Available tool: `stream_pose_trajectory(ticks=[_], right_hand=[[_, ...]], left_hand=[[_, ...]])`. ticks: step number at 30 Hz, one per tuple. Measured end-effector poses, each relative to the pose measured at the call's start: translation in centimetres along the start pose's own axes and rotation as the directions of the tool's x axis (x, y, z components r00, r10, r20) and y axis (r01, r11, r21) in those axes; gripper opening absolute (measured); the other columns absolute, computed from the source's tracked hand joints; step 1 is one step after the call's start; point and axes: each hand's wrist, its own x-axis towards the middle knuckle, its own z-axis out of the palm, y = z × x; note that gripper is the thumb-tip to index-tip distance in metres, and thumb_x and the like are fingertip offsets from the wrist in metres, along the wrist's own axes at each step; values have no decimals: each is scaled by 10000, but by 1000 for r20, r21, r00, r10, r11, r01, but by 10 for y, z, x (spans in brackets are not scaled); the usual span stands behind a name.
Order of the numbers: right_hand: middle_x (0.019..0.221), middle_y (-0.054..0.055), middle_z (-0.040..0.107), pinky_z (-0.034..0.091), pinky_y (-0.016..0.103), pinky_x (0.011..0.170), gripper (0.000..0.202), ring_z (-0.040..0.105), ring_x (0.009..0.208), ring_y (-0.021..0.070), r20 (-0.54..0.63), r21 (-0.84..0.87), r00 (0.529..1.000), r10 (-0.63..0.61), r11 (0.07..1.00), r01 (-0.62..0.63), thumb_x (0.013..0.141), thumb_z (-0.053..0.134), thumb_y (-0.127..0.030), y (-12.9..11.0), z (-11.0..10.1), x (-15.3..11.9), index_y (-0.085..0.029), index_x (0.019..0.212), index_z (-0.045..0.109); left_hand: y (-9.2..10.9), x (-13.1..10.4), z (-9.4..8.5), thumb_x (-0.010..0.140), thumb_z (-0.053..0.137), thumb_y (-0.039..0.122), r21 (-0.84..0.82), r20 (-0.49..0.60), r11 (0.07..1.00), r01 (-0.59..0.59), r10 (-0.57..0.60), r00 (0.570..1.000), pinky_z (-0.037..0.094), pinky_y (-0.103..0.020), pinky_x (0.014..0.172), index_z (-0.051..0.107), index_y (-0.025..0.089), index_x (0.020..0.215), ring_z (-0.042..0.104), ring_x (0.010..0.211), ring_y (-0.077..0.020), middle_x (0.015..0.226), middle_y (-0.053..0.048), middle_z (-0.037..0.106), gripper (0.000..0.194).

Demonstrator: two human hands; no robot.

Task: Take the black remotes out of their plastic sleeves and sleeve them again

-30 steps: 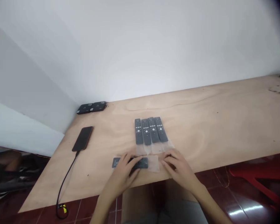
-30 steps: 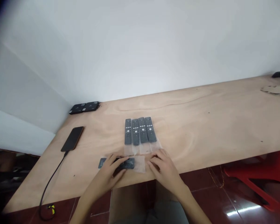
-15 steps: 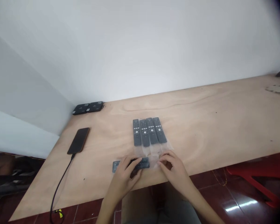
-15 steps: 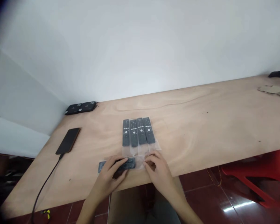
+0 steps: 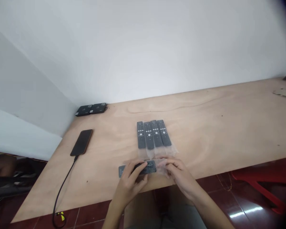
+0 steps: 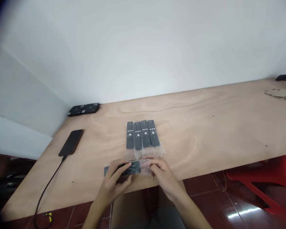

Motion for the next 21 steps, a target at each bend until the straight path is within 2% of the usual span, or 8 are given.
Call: stream_pose_trajectory(ticks=[3, 4, 5, 7, 10, 13, 16, 21], right_hand=[[1457, 48, 734, 612, 420, 982, 319, 681, 1316, 315, 29, -61, 998, -56, 996, 58, 972, 588, -250, -3, 1, 3, -249, 782, 845], [1443, 49, 744, 602, 435, 1024, 304, 667, 1350, 323, 27, -73, 998, -65, 995, 67, 971, 609, -258, -4, 1, 4, -249, 774, 841], [1410, 58, 763, 607, 434, 1016, 267, 687, 1319, 322, 18, -70, 998, -65, 995, 66, 970, 644, -280, -5, 1, 5, -250, 796, 843], [1275, 80, 814, 637, 392, 886, 171, 752, 1151, 303, -7, -31, 999, -51, 998, 51, 951, 739, -353, -3, 1, 7, -250, 879, 855], [1087, 84, 846, 628, 352, 722, 226, 769, 955, 279, -42, 10, 998, -41, 999, 41, 894, 852, -455, 2, -1, 8, -246, 979, 869], [1098, 98, 849, 645, 401, 836, 280, 776, 994, 288, -37, -22, 997, -68, 998, 67, 876, 887, -494, 6, -1, 9, -239, 993, 886], [1102, 108, 847, 622, 449, 979, 259, 778, 1080, 314, -25, -96, 993, -113, 989, 110, 875, 891, -495, 3, 2, 10, -239, 917, 900], [1151, 127, 846, 611, 488, 1001, 279, 777, 1123, 351, 23, -156, 996, -89, 983, 91, 873, 888, -524, -5, 7, 11, -247, 880, 909]], left_hand=[[5, 3, 3, 984, 704, 77, -7, -5, 999, -36, 36, 999, 618, -455, 1031, 632, 248, 1443, 678, 1234, -286, 1316, -138, 682, 495], [6, 4, 4, 982, 701, 70, -8, -3, 999, -50, 50, 999, 617, -453, 1034, 631, 245, 1444, 678, 1236, -284, 1315, -139, 684, 498], [8, 4, 5, 983, 698, 64, -9, 0, 998, -59, 59, 998, 617, -452, 1038, 628, 241, 1447, 677, 1240, -283, 1317, -140, 685, 502], [9, 5, 6, 986, 691, 59, -9, 0, 998, -64, 64, 998, 618, -453, 1038, 618, 237, 1459, 676, 1241, -280, 1319, -144, 687, 511], [9, 6, 6, 988, 687, 61, -2, -15, 998, -60, 60, 998, 626, -459, 1023, 613, 238, 1460, 683, 1222, -279, 1311, -146, 692, 510], [10, 7, 6, 991, 683, 68, 10, -26, 998, -63, 63, 998, 633, -460, 1013, 619, 247, 1449, 700, 1204, -279, 1300, -144, 706, 496], [11, 7, 6, 992, 681, 77, 12, -34, 998, -68, 68, 997, 641, -455, 1011, 624, 252, 1451, 722, 1195, -282, 1285, -142, 725, 495], [12, 7, 7, 994, 680, 82, 14, -27, 997, -75, 76, 997, 640, -470, 1028, 615, 263, 1475, 734, 1203, -291, 1285, -141, 734, 518]])
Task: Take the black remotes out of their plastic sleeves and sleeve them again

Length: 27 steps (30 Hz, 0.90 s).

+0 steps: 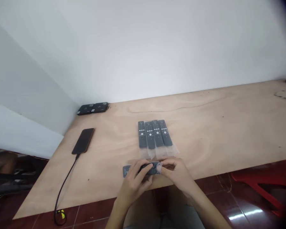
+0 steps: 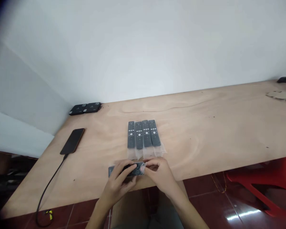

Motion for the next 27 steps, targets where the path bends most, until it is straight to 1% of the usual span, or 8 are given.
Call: stream_pose_trajectory(ticks=[6, 9, 14, 18, 20, 22, 24, 27], right_hand=[[1238, 139, 835, 534, 570, 1138, 416, 732, 1253, 392, -8, -21, 999, 52, 998, -52, 864, 873, -643, -3, -13, -3, -239, 763, 875], [1246, 143, 834, 535, 573, 1139, 437, 725, 1268, 400, -11, -6, 997, 82, 997, -82, 848, 879, -666, -1, -24, -6, -238, 756, 873], [1173, 139, 833, 615, 475, 995, 390, 756, 1131, 350, -145, 70, 981, 132, 990, -123, 786, 948, -601, 13, -53, -13, -222, 848, 882], [883, 67, 780, 625, 351, 676, 389, 713, 796, 245, -306, 233, 928, 215, 961, -146, 754, 970, -558, 26, -85, -20, -217, 869, 822], [918, 51, 773, 575, 291, 578, 367, 688, 770, 221, -372, 264, 909, 190, 960, -93, 763, 964, -507, 29, -100, -24, -234, 945, 799], [1069, 67, 799, 540, 263, 548, 377, 693, 822, 224, -408, 222, 900, 150, 973, -62, 821, 909, -484, 29, -110, -29, -255, 1102, 804], [1192, 85, 805, 541, 271, 555, 402, 699, 861, 236, -399, 144, 907, 135, 986, -84, 893, 824, -507, 29, -116, -35, -263, 1213, 813], [1182, 93, 822, 594, 320, 612, 398, 723, 906, 273, -324, 31, 935, 146, 989, -144, 909, 802, -549, 26, -115, -41, -253, 1171, 846]], left_hand=[[-10, -2, -4, 1066, 657, 159, -60, 157, 997, 43, -33, 987, 634, -485, 1037, 581, 283, 1517, 717, 1247, -293, 1355, -147, 715, 474], [-17, -7, -6, 1077, 648, 162, -70, 185, 996, 59, -46, 982, 625, -496, 1058, 589, 278, 1507, 703, 1270, -296, 1382, -150, 702, 449], [-27, -12, -14, 1070, 669, 191, -49, 198, 995, 86, -75, 977, 620, -471, 1082, 593, 288, 1517, 689, 1296, -292, 1399, -135, 690, 463], [-35, -14, -27, 1065, 679, 224, 10, 195, 987, 158, -157, 968, 649, -430, 1010, 612, 268, 1487, 712, 1224, -279, 1358, -123, 696, 429], [-40, -16, -34, 1066, 668, 208, 50, 209, 990, 134, -141, 968, 643, -432, 998, 697, 265, 1354, 699, 1206, -279, 1303, -107, 709, 295], [-46, -19, -41, 1059, 641, 153, 113, 215, 991, 65, -88, 973, 622, -469, 1031, 770, 276, 1224, 660, 1253, -299, 1326, -101, 702, 243], [-52, -24, -49, 1035, 599, 82, 207, 185, 978, 20, -60, 981, 609, -517, 1040, 811, 310, 1193, 622, 1282, -325, 1422, -102, 665, 349], [-59, -31, -60, 1014, 552, 47, 298, 146, 952, 66, -114, 983, 606, -555, 1018, 800, 340, 1279, 619, 1237, -334, 1473, -113, 634, 466]])
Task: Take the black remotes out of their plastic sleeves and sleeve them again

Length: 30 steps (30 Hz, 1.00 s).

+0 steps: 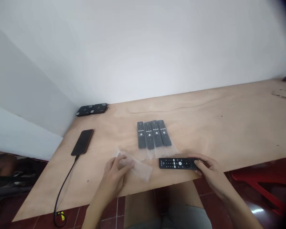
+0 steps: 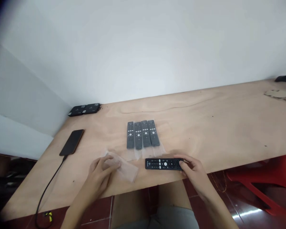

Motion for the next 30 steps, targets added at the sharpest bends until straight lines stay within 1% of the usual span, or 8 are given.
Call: stream_pose_trajectory(ticks=[3, 5, 9, 14, 19, 24, 28, 30], right_hand=[[1075, 91, 832, 636, 377, 677, 383, 751, 885, 293, 98, -95, 995, -8, 995, 17, 888, 845, -551, -2, 11, -7, -241, 1114, 838], [1057, 86, 825, 654, 421, 771, 338, 765, 908, 303, 148, -157, 987, -65, 984, 88, 912, 833, -523, -3, 24, -10, -241, 1098, 822], [1161, 83, 796, 622, 484, 994, 313, 747, 1092, 320, 285, -220, 932, -224, 931, 290, 1000, 723, -402, -8, 56, -15, -275, 1283, 767], [1333, 79, 745, 602, 460, 990, 365, 716, 1123, 304, 401, -315, 861, -315, 835, 452, 1016, 647, -244, -25, 100, -24, -314, 1373, 684], [1181, 78, 753, 565, 425, 943, 213, 690, 1071, 294, 502, -391, 784, -365, 713, 582, 1048, 593, -174, -35, 143, -30, -259, 1230, 664], [1115, 93, 776, 539, 410, 908, 245, 703, 1014, 290, 578, -484, 703, -414, 520, 704, 1097, 550, -178, -32, 180, -19, -226, 1312, 656], [986, 93, 763, 525, 387, 788, 209, 682, 863, 276, 529, -560, 714, -458, 444, 700, 1103, 577, -204, -29, 196, -5, -207, 1270, 702], [996, 96, 740, 531, 394, 805, 174, 659, 884, 271, 515, -525, 675, -529, 427, 736, 1107, 574, -211, -28, 198, -1, -196, 1202, 719]], left_hand=[[-4, -3, -5, 1046, 552, 134, -65, 38, 992, 108, -106, 994, 608, -513, 1027, 763, 277, 1294, 653, 1214, -312, 1373, -118, 671, 355], [-5, 0, -6, 1073, 566, 224, -96, 32, 980, 175, -173, 984, 615, -471, 994, 757, 242, 1184, 685, 1163, -295, 1272, -108, 697, 222], [-13, 13, -1, 1096, 572, 334, -60, 4, 968, 244, -244, 970, 622, -451, 931, 709, 222, 988, 722, 1038, -279, 1143, -93, 727, 208], [-44, 23, 3, 1088, 526, 230, -64, 60, 987, 145, -141, 988, 578, -515, 1148, 718, 231, 1311, 668, 1371, -308, 1396, -106, 733, 295], [-54, 23, 1, 1052, 389, 81, -100, 114, 977, 191, -179, 977, 507, -532, 1255, 657, 259, 1484, 610, 1474, -276, 1604, -94, 615, 540], [-48, 30, 13, 1151, 449, 344, -69, 175, 959, 275, -259, 950, 435, -511, 1323, 533, 255, 1623, 520, 1573, -294, 1720, -96, 504, 487], [-60, 35, 26, 1159, 455, 474, -2, 242, 977, 215, -208, 948, 348, -544, 1365, 413, 260, 1717, 390, 1661, -317, 1808, -95, 371, 600], [-68, 38, 25, 1154, 464, 489, 7, 240, 986, 169, -165, 957, 357, -539, 1359, 424, 278, 1713, 396, 1657, -319, 1812, -87, 364, 600]])
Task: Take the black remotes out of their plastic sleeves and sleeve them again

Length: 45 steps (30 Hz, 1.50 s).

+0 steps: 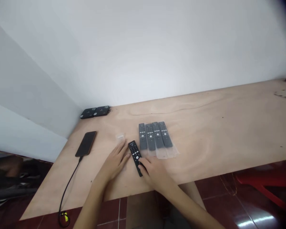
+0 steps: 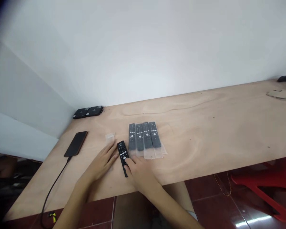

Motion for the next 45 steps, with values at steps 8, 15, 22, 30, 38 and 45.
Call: stream_pose_trajectory(ticks=[8, 15, 22, 30, 38, 45], right_hand=[[1271, 94, 737, 515, 477, 1008, 140, 606, 1194, 312, 1, -55, 974, -228, 972, 228, 1115, 607, -261, 0, 1, -5, -213, 1138, 736], [1728, 115, 512, 456, 621, 1175, 566, 475, 1504, 397, 75, -166, 988, -137, 975, 148, 1125, 571, -416, -2, 15, -3, -209, 1646, 496], [1796, 50, 411, 395, 631, 1258, 595, 382, 1621, 378, 69, -175, 989, -133, 974, 143, 1147, 512, -460, -3, 13, -3, -247, 1698, 441], [1769, 57, 456, 361, 640, 1252, 537, 370, 1632, 399, -128, -228, 987, 93, 966, -121, 1162, 458, -361, 8, 24, 2, -261, 1689, 478], [1528, 149, 695, 344, 638, 1211, 535, 538, 1454, 406, -142, -211, 988, 62, 973, -91, 1139, 520, -288, 5, 22, -11, -221, 1670, 495], [1185, 138, 763, 428, 599, 1036, 257, 618, 1204, 397, -242, -166, 967, 79, 979, -121, 1061, 676, -256, 8, 4, -48, -248, 1305, 757]], left_hand=[[-23, 18, -7, 1162, 351, 546, 91, -116, 993, 68, -58, 992, 338, -596, 1342, 307, 185, 1753, 335, 1677, -367, 1809, -182, 333, 693], [-40, 43, 6, 1134, 380, 645, 152, 10, 981, 123, -126, 992, 289, -613, 1345, 315, 273, 1767, 306, 1690, -375, 1828, -136, 312, 737], [-24, 47, -13, 1141, 417, 549, 123, -102, 989, 81, -68, 992, 339, -658, 1306, 420, 239, 1716, 351, 1658, -409, 1785, -169, 387, 653], [76, 3, -1, 1109, 563, 314, -98, -313, 995, 21, -51, 948, 607, -497, 1109, 660, 255, 1436, 698, 1276, -300, 1391, -130, 690, 346], [87, -3, 29, 1098, 580, 296, -115, -410, 988, 104, -143, 901, 653, -537, 1080, 762, 231, 1259, 745, 1253, -317, 1377, -134, 736, 252], [84, 10, 29, 1112, 561, 315, -169, -408, 980, 107, -169, 897, 623, -583, 1126, 752, 232, 1291, 718, 1315, -331, 1421, -144, 720, 275]])
